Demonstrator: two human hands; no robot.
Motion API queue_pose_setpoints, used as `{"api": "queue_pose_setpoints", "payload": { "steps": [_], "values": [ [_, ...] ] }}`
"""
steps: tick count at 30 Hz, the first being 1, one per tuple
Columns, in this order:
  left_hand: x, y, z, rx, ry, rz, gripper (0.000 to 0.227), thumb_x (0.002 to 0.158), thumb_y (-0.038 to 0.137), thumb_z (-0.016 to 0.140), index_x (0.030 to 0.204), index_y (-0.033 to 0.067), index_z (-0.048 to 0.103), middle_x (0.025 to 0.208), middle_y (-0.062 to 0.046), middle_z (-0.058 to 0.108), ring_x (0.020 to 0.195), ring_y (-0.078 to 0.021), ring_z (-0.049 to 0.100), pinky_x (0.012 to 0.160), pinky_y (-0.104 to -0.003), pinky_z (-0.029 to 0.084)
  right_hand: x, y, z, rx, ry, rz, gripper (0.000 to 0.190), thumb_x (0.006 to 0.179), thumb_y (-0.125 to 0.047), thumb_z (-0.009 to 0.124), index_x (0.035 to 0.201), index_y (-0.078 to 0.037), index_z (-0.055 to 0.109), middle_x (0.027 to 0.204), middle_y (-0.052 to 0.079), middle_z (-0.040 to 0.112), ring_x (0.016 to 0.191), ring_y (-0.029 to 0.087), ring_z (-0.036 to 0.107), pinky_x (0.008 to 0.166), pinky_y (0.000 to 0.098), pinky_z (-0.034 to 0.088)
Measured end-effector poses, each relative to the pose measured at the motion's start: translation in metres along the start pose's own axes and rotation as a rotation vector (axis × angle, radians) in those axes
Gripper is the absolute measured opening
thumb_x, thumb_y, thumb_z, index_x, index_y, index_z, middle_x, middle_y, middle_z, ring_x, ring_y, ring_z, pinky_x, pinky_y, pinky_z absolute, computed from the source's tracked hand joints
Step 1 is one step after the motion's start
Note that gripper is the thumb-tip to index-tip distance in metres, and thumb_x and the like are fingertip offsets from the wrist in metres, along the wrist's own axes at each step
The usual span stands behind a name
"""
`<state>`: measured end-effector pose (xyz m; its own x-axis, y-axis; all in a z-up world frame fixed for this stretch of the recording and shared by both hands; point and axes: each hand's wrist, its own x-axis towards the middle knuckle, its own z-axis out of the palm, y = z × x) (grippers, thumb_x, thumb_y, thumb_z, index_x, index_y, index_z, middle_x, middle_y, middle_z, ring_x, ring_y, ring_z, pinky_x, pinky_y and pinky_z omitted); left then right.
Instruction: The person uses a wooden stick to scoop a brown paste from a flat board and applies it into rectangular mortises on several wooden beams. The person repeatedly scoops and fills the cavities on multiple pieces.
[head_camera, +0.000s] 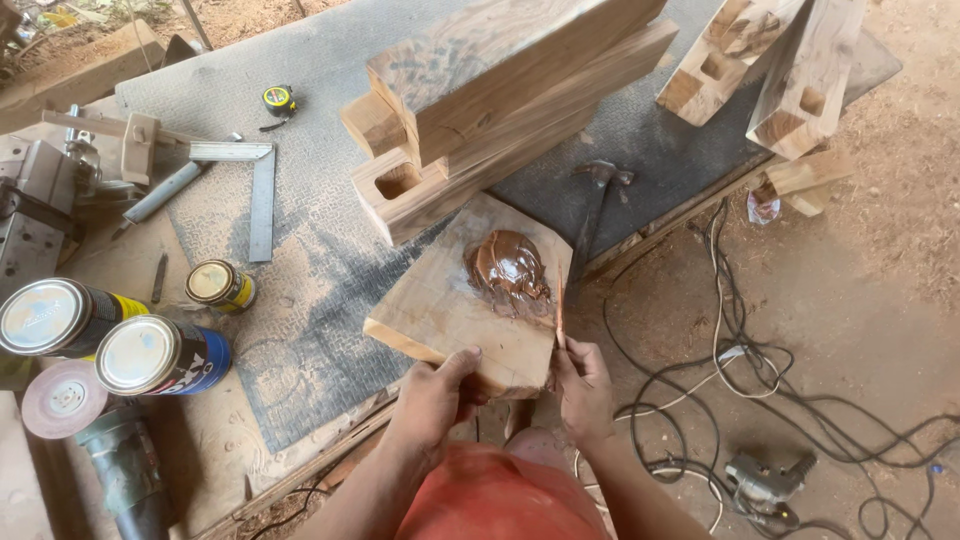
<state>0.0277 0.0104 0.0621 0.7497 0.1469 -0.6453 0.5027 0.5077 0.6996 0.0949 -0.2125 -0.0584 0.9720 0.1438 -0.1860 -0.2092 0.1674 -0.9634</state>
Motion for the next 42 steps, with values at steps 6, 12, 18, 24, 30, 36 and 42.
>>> {"api": "queue_pose_setpoints", "payload": {
  "steps": [6,12,18,24,30,36,42],
  "values": [
    [-0.002,0.004,-0.004,0.086,0.044,-0.033,0.039,0.092,0.033,0.065,0.085,-0.0044,0.074,0.073,-0.012,0.075,0.062,-0.0153,0.06,0.056,-0.029,0.047,-0.057,0.02,-0.035,-0.283,0.002,0.126,0.026,0.096,-0.016,0.061,0.119,-0.003,0.062,0.084,0.004,0.064,0.067,0.008,0.055,0.059,0.0247,0.048],
    [-0.004,0.003,-0.004,0.046,0.041,-0.039,0.034,0.092,0.033,0.066,0.088,-0.0003,0.072,0.076,-0.009,0.072,0.064,-0.0145,0.061,0.057,-0.028,0.048,-0.085,0.013,-0.06,-0.177,-0.02,0.22,0.026,0.099,-0.017,0.058,0.119,0.0,0.061,0.092,0.009,0.068,0.068,0.012,0.056,0.06,0.0272,0.049],
    [-0.003,-0.002,-0.008,0.017,0.04,-0.054,0.032,0.092,0.031,0.065,0.09,-0.0002,0.071,0.077,-0.009,0.07,0.065,-0.0138,0.061,0.057,-0.028,0.048,-0.066,-0.024,-0.056,0.213,0.07,0.289,0.026,0.105,-0.024,0.042,0.115,-0.005,0.057,0.098,0.016,0.071,0.071,0.02,0.067,0.064,0.0337,0.056],
    [-0.003,-0.007,-0.012,0.032,0.05,-0.055,0.036,0.092,0.032,0.064,0.091,-0.003,0.072,0.077,-0.01,0.071,0.064,-0.0139,0.059,0.055,-0.028,0.046,-0.044,-0.032,-0.045,0.466,0.056,0.326,0.022,0.106,-0.026,0.044,0.114,-0.009,0.055,0.099,0.016,0.07,0.074,0.022,0.068,0.065,0.0362,0.055],
    [-0.003,-0.008,-0.013,0.033,0.047,-0.058,0.038,0.093,0.033,0.065,0.091,-0.0049,0.072,0.078,-0.012,0.071,0.064,-0.014,0.057,0.055,-0.028,0.045,-0.028,-0.025,-0.033,0.459,0.057,0.274,0.021,0.101,-0.023,0.05,0.116,-0.01,0.057,0.102,0.016,0.071,0.075,0.024,0.067,0.065,0.0408,0.055],
    [-0.003,-0.006,-0.01,0.047,0.067,-0.09,0.038,0.093,0.033,0.064,0.09,-0.0042,0.073,0.078,-0.012,0.073,0.064,-0.0136,0.058,0.054,-0.027,0.045,-0.007,-0.022,-0.007,0.273,0.174,0.224,0.026,0.099,-0.011,0.055,0.124,-0.007,0.057,0.104,0.008,0.069,0.084,0.017,0.066,0.075,0.0341,0.057],
    [-0.001,-0.004,-0.008,0.056,0.083,-0.092,0.037,0.094,0.031,0.064,0.084,-0.0044,0.072,0.073,-0.012,0.071,0.057,-0.0149,0.052,0.05,-0.028,0.041,0.003,0.003,0.019,-0.132,0.119,0.155,0.025,0.103,-0.013,0.054,0.126,-0.005,0.058,0.092,0.004,0.062,0.076,0.011,0.056,0.065,0.027,0.046]
  ]
}}
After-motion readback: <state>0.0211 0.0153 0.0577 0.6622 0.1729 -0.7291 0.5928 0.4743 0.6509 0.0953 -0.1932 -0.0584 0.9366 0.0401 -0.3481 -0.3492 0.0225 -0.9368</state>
